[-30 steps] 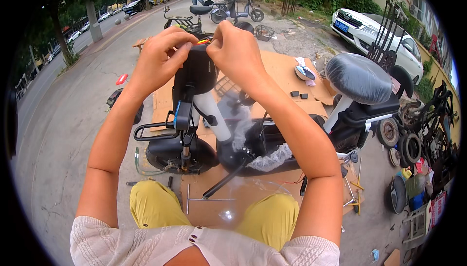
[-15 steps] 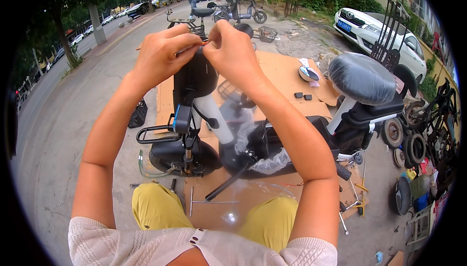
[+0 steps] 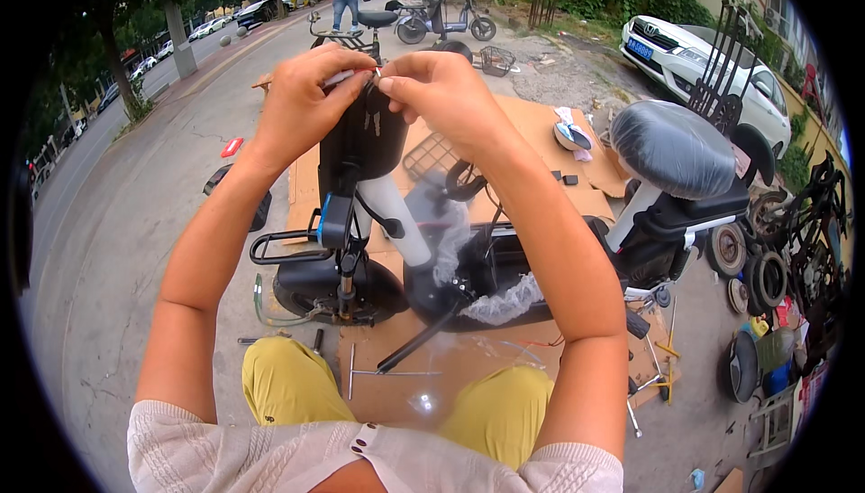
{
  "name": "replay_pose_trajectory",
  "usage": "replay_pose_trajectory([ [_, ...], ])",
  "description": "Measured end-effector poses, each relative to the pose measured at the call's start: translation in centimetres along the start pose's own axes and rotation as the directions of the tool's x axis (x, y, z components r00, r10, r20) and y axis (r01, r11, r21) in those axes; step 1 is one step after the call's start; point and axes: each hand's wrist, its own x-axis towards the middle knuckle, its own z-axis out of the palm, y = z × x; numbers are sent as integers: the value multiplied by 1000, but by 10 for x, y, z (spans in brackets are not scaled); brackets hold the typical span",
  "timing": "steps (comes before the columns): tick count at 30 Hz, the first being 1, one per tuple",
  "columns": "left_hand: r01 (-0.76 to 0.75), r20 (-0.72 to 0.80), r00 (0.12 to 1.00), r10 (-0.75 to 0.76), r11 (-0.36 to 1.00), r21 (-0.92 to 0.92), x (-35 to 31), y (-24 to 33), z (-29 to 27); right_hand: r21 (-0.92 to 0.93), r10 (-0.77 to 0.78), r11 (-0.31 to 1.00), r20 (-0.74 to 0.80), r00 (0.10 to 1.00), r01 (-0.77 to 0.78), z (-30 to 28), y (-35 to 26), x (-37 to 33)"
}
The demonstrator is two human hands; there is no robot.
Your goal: The person connects electrical wires to the handlebar assembly of an electric scooter. They then secure the wiring and components using zip ties and a screwdriver, tightening the fasteners to complete the assembly.
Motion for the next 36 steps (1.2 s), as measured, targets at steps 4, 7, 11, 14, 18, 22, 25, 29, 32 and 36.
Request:
replay_pose_trajectory([
  [4, 20, 19, 1000, -20, 1000, 3, 0, 1, 0, -37, -11, 999, 11, 1000, 11, 2, -1, 0],
  [7, -18, 5, 1000, 18, 999, -27, 0, -4, 0, -77, -21, 997, -10, 1000, 20, 5, -3, 1],
  [11, -31, -3, 1000, 31, 998, -60, 0, -7, -1, -111, -28, 993, -17, 999, 26, 6, -6, 3],
  [14, -39, -1, 999, 39, 998, -49, -1, -9, -1, -133, -61, 989, -7, 998, 59, 4, -1, 6],
  [18, -29, 10, 1000, 30, 999, -45, -2, -9, -3, -170, -102, 981, -64, 993, 90, 11, -1, 4],
  [22, -27, 19, 999, 27, 999, -29, -2, -10, -4, -470, -370, 839, -122, 921, 275, 21, 2, 6],
  [25, 81, 31, 996, -79, 994, -78, -1, -10, -5, -576, -484, 742, -103, 869, 344, 25, 8, 9],
  [29, 174, 49, 984, -169, 977, -123, -1, -7, -6, -652, -469, 699, -106, 877, 294, 28, 8, 10],
  [32, 198, 48, 980, -193, 967, -163, -1, -7, -5, -679, -463, 680, -104, 880, 277, 28, 9, 11],
  [36, 262, 43, 965, -260, 929, -261, -2, -9, 0, -687, -485, 669, -116, 867, 283, 30, 10, 11],
])
